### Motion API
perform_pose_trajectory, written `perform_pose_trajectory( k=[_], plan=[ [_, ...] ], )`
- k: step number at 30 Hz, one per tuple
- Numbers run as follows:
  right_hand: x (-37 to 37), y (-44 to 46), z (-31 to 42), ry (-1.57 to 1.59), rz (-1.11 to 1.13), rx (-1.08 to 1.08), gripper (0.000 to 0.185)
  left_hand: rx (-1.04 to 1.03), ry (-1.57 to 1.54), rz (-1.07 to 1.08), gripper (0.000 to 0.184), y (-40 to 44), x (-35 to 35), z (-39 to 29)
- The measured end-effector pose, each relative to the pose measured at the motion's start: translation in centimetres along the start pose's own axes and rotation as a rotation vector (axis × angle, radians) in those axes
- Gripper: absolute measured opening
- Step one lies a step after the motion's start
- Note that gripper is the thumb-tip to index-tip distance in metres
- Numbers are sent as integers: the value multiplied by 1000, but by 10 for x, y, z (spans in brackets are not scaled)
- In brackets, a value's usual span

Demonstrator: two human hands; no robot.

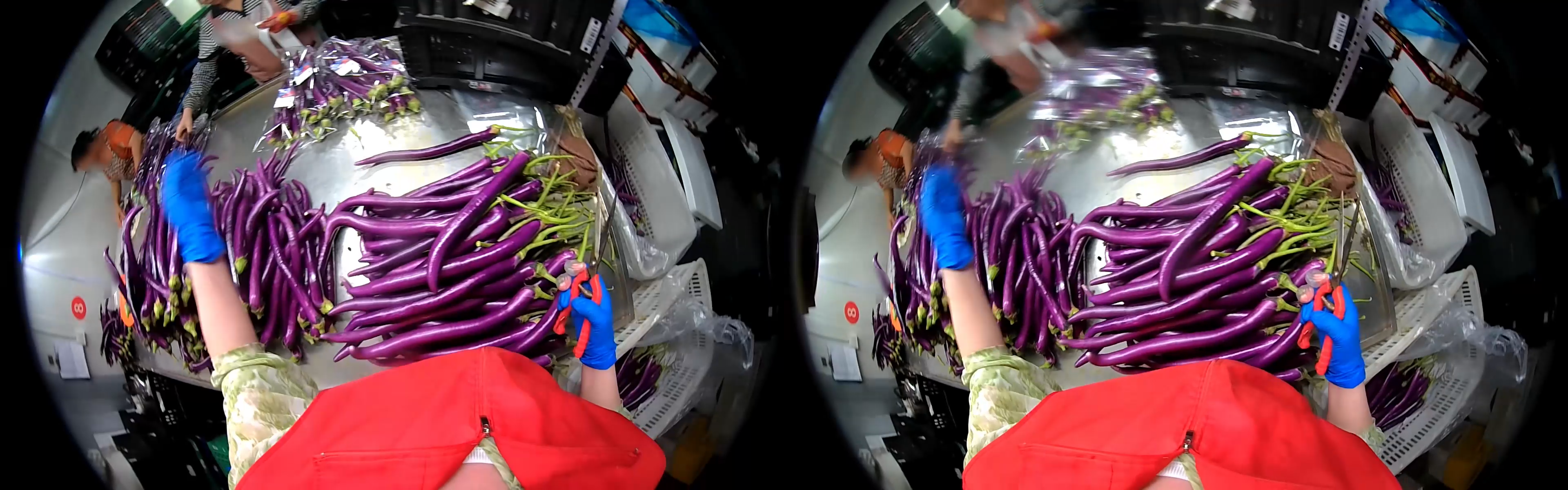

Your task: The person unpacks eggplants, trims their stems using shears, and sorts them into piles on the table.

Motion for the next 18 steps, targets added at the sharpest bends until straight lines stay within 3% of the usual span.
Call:
perform_pose_trajectory(
  k=[2,3,5,8,9,10,11,12,14,15,18],
  plan=[
    [3,2,0,16,-41,-7,49,217,286,328,36,-58,-125,66],
    [4,1,0,15,-62,-27,50,342,483,507,44,-85,-168,106],
    [19,0,-7,-16,-144,-3,49,415,580,845,55,-128,-224,198],
    [29,-4,-11,9,-209,-31,44,-47,932,1114,70,-157,-282,316],
    [25,-5,-9,35,-184,-58,39,-48,1019,1141,71,-160,-292,353],
    [27,-6,-8,34,-202,-58,38,-50,1108,1168,71,-169,-308,362],
    [28,-7,-8,34,-220,-62,38,-170,1408,1133,65,-173,-321,360],
    [31,-8,-9,34,-236,-68,37,-158,1334,975,54,-165,-325,359],
    [35,-9,-11,78,-227,-49,37,-52,1162,1163,42,-167,-329,366],
    [34,-10,-12,95,-235,-74,37,-96,1230,1129,35,-163,-328,358],
    [36,-7,-15,117,-176,-108,40,-73,1152,1008,32,-146,-331,271]
  ],
)
Point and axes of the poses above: each hand's wrist, its own y-axis towards the middle knuckle, its own x-axis out of the back of the hand, z = x × y, the point moved 8 cm from there along y, towards the middle knuckle, and after that the axes turned 8 degrees about -z, right-handed, at the moved point
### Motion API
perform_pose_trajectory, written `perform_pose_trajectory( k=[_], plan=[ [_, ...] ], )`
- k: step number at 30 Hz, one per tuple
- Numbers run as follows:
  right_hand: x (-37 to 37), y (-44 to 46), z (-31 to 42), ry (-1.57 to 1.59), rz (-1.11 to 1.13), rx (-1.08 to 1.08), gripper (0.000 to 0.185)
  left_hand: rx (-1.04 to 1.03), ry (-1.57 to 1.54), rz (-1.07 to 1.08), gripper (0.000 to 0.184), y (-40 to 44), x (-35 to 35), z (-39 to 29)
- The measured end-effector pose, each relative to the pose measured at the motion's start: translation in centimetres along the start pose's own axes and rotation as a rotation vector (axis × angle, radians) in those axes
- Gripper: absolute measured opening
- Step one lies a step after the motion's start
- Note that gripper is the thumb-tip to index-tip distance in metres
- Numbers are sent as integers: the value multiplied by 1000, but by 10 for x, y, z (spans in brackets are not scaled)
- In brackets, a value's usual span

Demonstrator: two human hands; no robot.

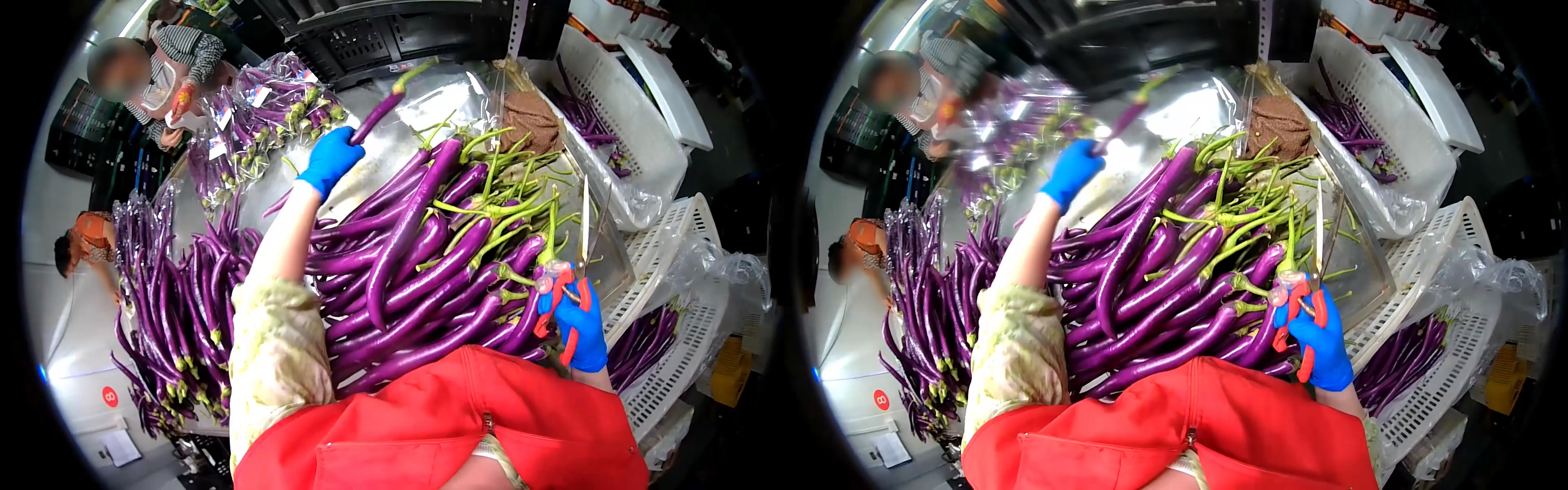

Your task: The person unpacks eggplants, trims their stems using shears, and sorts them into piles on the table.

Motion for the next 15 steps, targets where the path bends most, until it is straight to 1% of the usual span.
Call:
perform_pose_trajectory(
  k=[2,4,6,8,9,11,12,13,15],
  plan=[
    [-1,1,1,15,-1,19,41,120,-348,11,37,-41,45,-38],
    [2,4,-2,33,44,28,43,319,-213,227,49,-87,59,-70],
    [4,3,-5,32,66,14,44,237,-315,397,53,-124,35,-77],
    [4,2,-3,44,60,26,45,332,-585,504,50,-156,14,-98],
    [3,0,-2,52,44,43,45,391,-638,485,49,-158,11,-98],
    [4,-1,-4,72,32,54,45,346,-625,484,47,-156,9,-107],
    [0,-5,-2,48,75,10,45,321,-621,484,47,-154,8,-111],
    [-1,-4,-1,55,87,26,45,303,-649,497,45,-148,2,-111],
    [-7,-4,1,42,98,46,46,327,-628,480,41,-133,-11,-104]
  ],
)
Point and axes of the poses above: each hand's wrist, its own y-axis towards the middle knuckle, its own x-axis out of the back of the hand, z = x × y, the point moved 8 cm from there along y, towards the middle knuckle, and after that the axes turned 8 degrees about -z, right-handed, at the moved point
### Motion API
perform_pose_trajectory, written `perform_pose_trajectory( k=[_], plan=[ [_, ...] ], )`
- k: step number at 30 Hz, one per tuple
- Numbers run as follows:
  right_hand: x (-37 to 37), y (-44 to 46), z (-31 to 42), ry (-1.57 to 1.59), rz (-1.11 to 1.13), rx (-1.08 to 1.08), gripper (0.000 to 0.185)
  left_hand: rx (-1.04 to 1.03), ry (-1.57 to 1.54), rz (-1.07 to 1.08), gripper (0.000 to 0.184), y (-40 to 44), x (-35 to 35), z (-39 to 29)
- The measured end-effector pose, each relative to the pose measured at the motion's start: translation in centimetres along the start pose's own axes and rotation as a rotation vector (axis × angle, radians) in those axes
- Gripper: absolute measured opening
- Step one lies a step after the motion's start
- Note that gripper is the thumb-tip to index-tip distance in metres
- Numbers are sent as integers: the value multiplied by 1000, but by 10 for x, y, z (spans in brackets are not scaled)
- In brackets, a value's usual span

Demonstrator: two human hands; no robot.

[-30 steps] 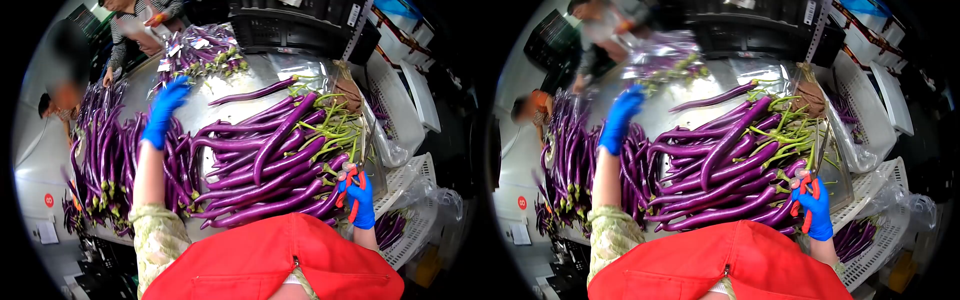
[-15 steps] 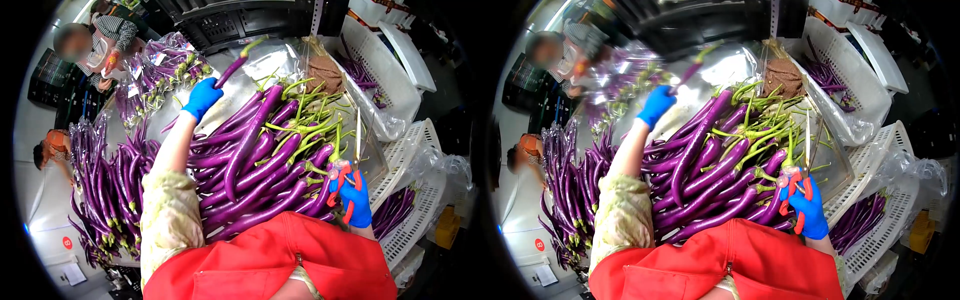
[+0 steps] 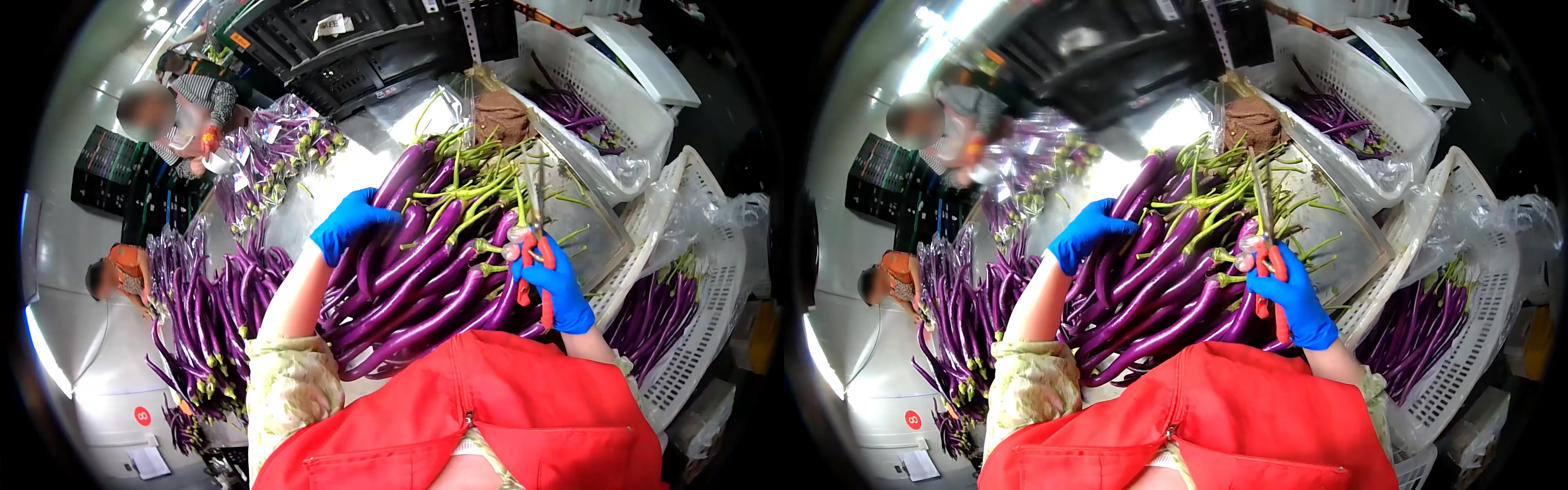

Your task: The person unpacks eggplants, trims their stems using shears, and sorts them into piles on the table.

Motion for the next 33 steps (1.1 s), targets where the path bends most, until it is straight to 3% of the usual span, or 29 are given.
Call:
perform_pose_trajectory(
  k=[4,7,9,11,14,17,19,23,27,31,33],
  plan=[
    [-7,-3,5,-62,66,12,47,-3,-138,-117,32,12,-2,-19],
    [-8,-8,6,-60,92,-12,47,-8,36,-132,29,33,1,-21],
    [-9,-8,6,-36,119,56,49,-81,115,-299,29,42,6,-36],
    [-10,-8,3,-49,136,96,53,-91,101,-321,31,42,0,-46],
    [-8,-7,0,-68,144,105,53,-133,258,-115,36,47,-25,-50],
    [-4,-13,2,-87,149,85,52,-82,170,-125,42,41,-21,-56],
    [-3,-20,6,-96,156,86,50,-192,265,-262,44,23,1,-74],
    [-9,-26,10,-129,234,74,46,-471,114,-383,40,-48,30,-113],
    [-32,-27,17,-231,319,158,43,-388,-18,-337,45,-131,10,-126],
    [-44,-20,9,-299,370,309,66,-391,-171,-284,46,-166,-25,-106],
    [-48,-27,13,-253,362,256,68,-364,-172,-285,43,-171,-39,-94]
  ],
)
Point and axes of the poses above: each hand's wrist, its own y-axis towards the middle knuckle, its own x-axis out of the back of the hand, z = x × y, the point moved 8 cm from there along y, towards the middle knuckle, and after that the axes turned 8 degrees about -z, right-handed, at the moved point
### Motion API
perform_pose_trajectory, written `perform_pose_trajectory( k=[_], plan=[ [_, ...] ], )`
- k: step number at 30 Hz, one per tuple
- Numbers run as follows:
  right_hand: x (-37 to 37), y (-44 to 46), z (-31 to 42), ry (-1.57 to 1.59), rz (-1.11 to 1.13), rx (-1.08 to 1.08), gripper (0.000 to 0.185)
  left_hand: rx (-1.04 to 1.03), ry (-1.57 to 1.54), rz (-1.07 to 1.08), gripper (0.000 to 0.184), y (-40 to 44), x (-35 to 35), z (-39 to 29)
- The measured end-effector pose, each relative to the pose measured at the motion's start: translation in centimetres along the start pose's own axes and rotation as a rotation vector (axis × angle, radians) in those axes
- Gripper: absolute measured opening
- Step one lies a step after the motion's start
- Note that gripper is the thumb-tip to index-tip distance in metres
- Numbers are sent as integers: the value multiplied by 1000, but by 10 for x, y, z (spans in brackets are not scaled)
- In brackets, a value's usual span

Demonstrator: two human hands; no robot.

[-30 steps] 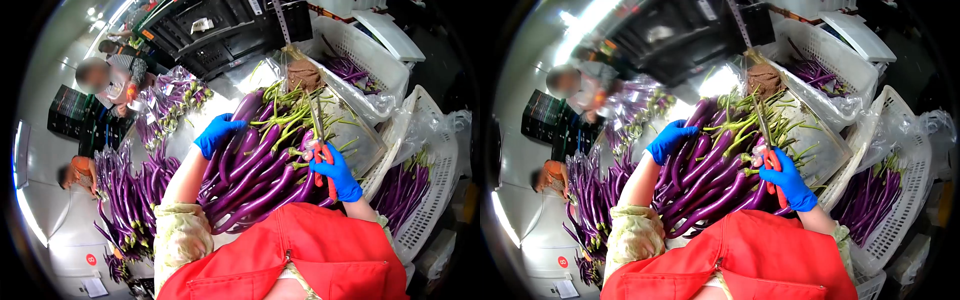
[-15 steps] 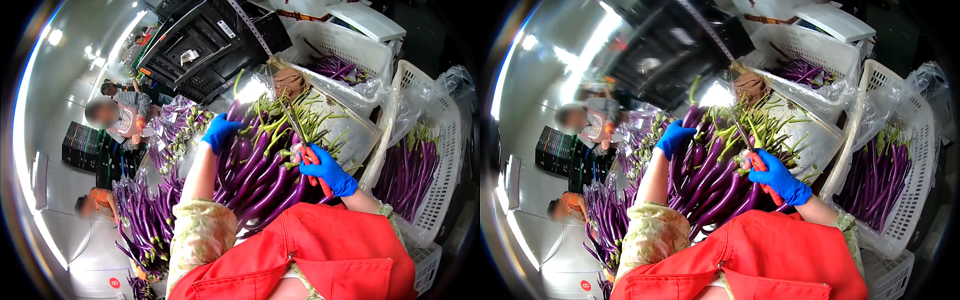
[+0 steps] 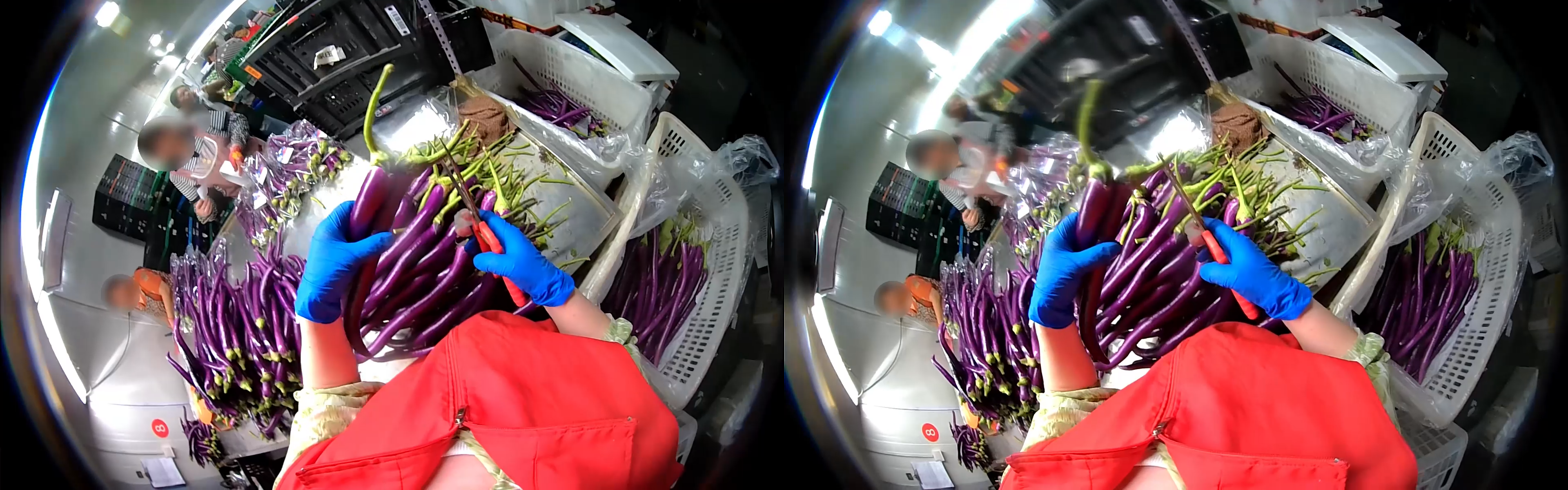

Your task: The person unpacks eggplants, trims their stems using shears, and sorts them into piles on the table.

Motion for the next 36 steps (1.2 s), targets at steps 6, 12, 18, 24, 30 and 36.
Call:
perform_pose_trajectory(
  k=[6,12,18,24,30,36],
  plan=[
    [-3,0,-3,14,-2,53,65,44,60,66,46,-19,-21,20],
    [-3,-5,1,7,11,81,66,68,24,48,47,-23,-27,18],
    [-3,-14,1,109,-15,-105,66,15,68,1,48,-24,-25,20],
    [0,-13,0,76,-61,-46,55,21,73,25,43,-28,-29,16],
    [3,-15,-4,12,-40,-50,65,0,121,23,40,-28,-28,12],
    [-2,-18,0,7,-45,-124,66,-3,170,18,42,-29,-26,14]
  ],
)
Point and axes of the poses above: each hand's wrist, its own y-axis towards the middle knuckle, its own x-axis out of the back of the hand, z = x × y, the point moved 8 cm from there along y, towards the middle knuckle, and after that the axes turned 8 degrees about -z, right-handed, at the moved point
